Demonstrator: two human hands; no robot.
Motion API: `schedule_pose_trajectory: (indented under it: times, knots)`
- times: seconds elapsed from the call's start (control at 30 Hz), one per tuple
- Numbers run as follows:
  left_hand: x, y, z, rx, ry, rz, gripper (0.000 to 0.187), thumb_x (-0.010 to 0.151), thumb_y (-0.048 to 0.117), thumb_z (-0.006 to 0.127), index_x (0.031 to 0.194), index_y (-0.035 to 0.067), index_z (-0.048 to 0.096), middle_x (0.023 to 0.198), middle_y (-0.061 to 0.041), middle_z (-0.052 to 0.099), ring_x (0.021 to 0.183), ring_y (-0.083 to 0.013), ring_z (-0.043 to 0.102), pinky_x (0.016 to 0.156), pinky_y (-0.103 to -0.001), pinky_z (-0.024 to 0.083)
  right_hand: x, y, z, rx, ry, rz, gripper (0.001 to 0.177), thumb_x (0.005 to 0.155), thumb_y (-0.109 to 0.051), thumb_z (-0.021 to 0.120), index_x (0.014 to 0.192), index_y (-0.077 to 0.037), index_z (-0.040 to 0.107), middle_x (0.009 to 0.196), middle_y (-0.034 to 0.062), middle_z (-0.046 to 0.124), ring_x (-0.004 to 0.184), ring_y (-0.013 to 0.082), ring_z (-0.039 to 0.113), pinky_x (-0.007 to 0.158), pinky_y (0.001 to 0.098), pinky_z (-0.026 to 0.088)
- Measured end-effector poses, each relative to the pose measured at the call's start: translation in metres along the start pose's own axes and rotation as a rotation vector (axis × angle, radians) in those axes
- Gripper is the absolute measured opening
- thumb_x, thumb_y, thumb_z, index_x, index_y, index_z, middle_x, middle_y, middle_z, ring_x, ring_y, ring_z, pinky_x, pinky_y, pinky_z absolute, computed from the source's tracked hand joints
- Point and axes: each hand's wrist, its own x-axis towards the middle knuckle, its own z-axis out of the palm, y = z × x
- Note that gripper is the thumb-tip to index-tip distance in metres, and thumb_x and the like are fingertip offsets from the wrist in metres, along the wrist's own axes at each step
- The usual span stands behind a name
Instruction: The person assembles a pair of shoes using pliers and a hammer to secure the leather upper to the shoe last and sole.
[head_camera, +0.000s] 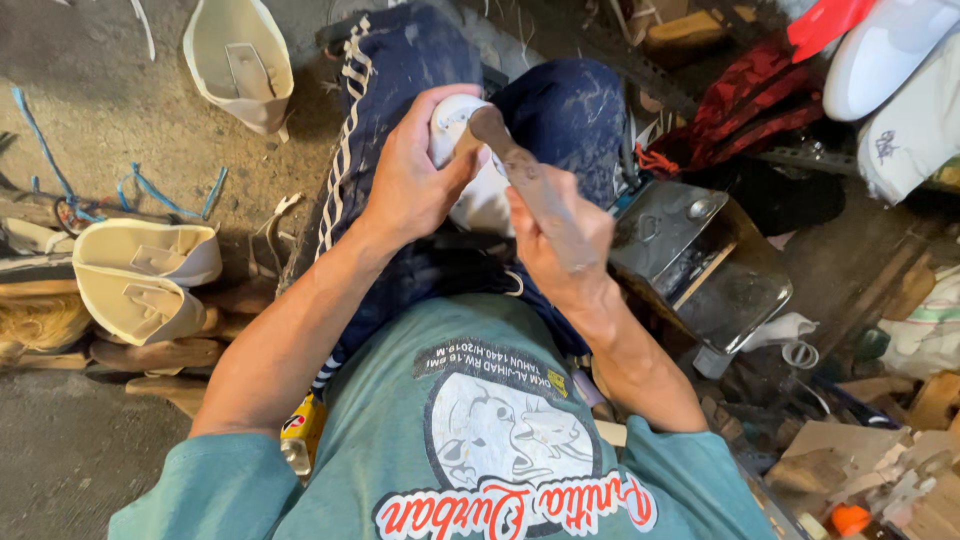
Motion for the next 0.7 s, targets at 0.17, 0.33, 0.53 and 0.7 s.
schedule_pose_trajectory:
  times: [0.17, 0.33, 0.53, 0.7]
  knots:
    - [-0.002, 0.009, 0.006, -0.155, 0.04, -0.077, 0.046, 0.085, 0.022, 0.066, 0.129, 0.012, 0.057, 0.121, -0.002, 0.07, 0.098, -0.0113, 0.064, 0.09, -0.026, 0.051, 0.006, 0.0, -0.011, 0.215, 0.216, 0.082, 0.023, 0.105, -0.013, 0.054, 0.105, 0.009, 0.059, 0.089, 0.0198, 0.063, 0.071, 0.0313, 0.068, 0.067, 0.0412, 0.058]
    - [-0.001, -0.015, 0.01, -0.052, 0.021, 0.073, 0.049, 0.088, 0.032, 0.064, 0.13, 0.009, 0.056, 0.124, -0.005, 0.066, 0.108, -0.018, 0.063, 0.096, -0.032, 0.049, 0.027, -0.004, -0.009, 0.076, -0.053, 0.143, 0.028, 0.11, -0.027, 0.055, 0.129, -0.007, 0.061, 0.097, 0.01, 0.059, 0.067, 0.0324, 0.066, 0.054, 0.0412, 0.05]
    - [-0.004, -0.014, 0.011, -0.176, 0.098, -0.037, 0.054, 0.083, 0.019, 0.076, 0.135, 0.016, 0.061, 0.109, -0.014, 0.069, 0.104, -0.025, 0.067, 0.092, -0.042, 0.053, -0.028, 0.044, 0.02, 0.159, 0.1, 0.036, 0.043, 0.107, -0.029, 0.044, 0.1, 0.004, 0.071, 0.076, 0.0254, 0.061, 0.068, 0.0481, 0.061, 0.068, 0.0485, 0.054]
    - [-0.008, -0.025, 0.011, -0.178, 0.085, -0.056, 0.055, 0.081, 0.026, 0.079, 0.131, 0.011, 0.063, 0.107, -0.016, 0.068, 0.101, -0.0251, 0.065, 0.089, -0.042, 0.052, 0.061, 0.099, -0.034, 0.032, 0.186, 0.02, 0.019, 0.108, -0.012, 0.065, 0.101, 0.006, 0.067, 0.079, 0.0253, 0.062, 0.069, 0.0459, 0.06, 0.068, 0.0508, 0.052]
